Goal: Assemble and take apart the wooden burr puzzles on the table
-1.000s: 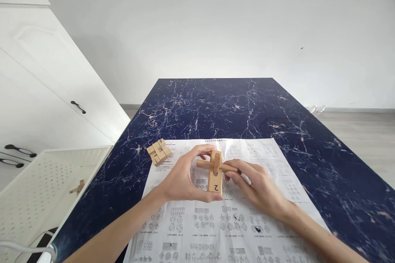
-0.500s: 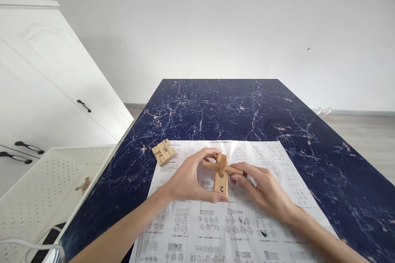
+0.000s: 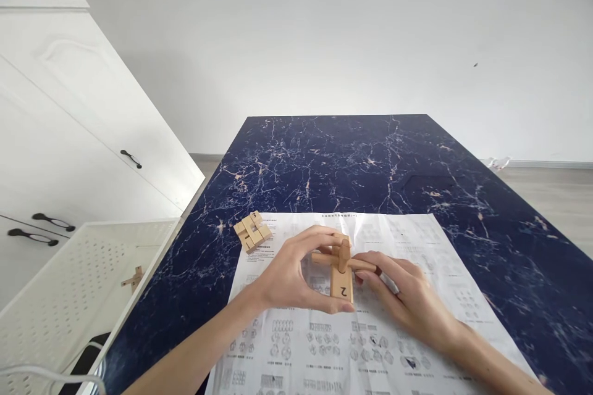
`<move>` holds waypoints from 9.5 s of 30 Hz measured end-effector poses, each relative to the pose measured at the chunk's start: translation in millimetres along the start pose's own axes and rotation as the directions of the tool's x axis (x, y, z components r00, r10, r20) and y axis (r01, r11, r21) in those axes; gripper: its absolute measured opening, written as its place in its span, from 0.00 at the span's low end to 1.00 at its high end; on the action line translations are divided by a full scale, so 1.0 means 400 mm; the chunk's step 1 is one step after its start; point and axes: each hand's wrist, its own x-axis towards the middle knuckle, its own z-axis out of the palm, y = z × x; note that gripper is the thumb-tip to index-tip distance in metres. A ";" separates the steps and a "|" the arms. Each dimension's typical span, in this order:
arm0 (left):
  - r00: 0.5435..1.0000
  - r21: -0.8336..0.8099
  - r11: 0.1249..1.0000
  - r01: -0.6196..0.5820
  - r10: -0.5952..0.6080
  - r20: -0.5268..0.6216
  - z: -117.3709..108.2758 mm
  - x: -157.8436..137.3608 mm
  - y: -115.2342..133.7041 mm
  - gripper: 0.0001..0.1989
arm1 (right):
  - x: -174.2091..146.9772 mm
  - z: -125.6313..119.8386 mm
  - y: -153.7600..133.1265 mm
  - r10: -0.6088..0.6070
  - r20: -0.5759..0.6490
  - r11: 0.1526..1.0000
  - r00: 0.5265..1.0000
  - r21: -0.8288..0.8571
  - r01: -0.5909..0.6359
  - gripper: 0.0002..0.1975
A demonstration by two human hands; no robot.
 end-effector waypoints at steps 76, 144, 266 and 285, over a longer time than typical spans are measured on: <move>0.987 -0.051 0.988 0.146 -0.142 0.079 0.003 -0.018 0.005 0.49 | -0.006 -0.003 -0.020 -0.002 -0.006 1.000 1.000 -0.022 0.002 0.09; 0.993 -0.374 0.922 0.098 -0.066 0.097 0.007 -0.009 -0.020 0.51 | 0.013 -0.001 -0.049 0.156 0.512 0.268 0.845 0.801 -0.535 0.18; 0.914 0.551 0.735 -0.396 0.370 0.164 0.024 -0.030 -0.013 0.38 | -0.009 -0.028 -0.037 -0.023 0.122 0.997 0.992 -0.073 0.032 0.21; 0.920 0.524 0.757 -0.391 0.333 0.205 0.021 -0.029 -0.006 0.37 | -0.015 -0.021 -0.037 0.024 0.160 0.997 0.987 -0.073 -0.012 0.16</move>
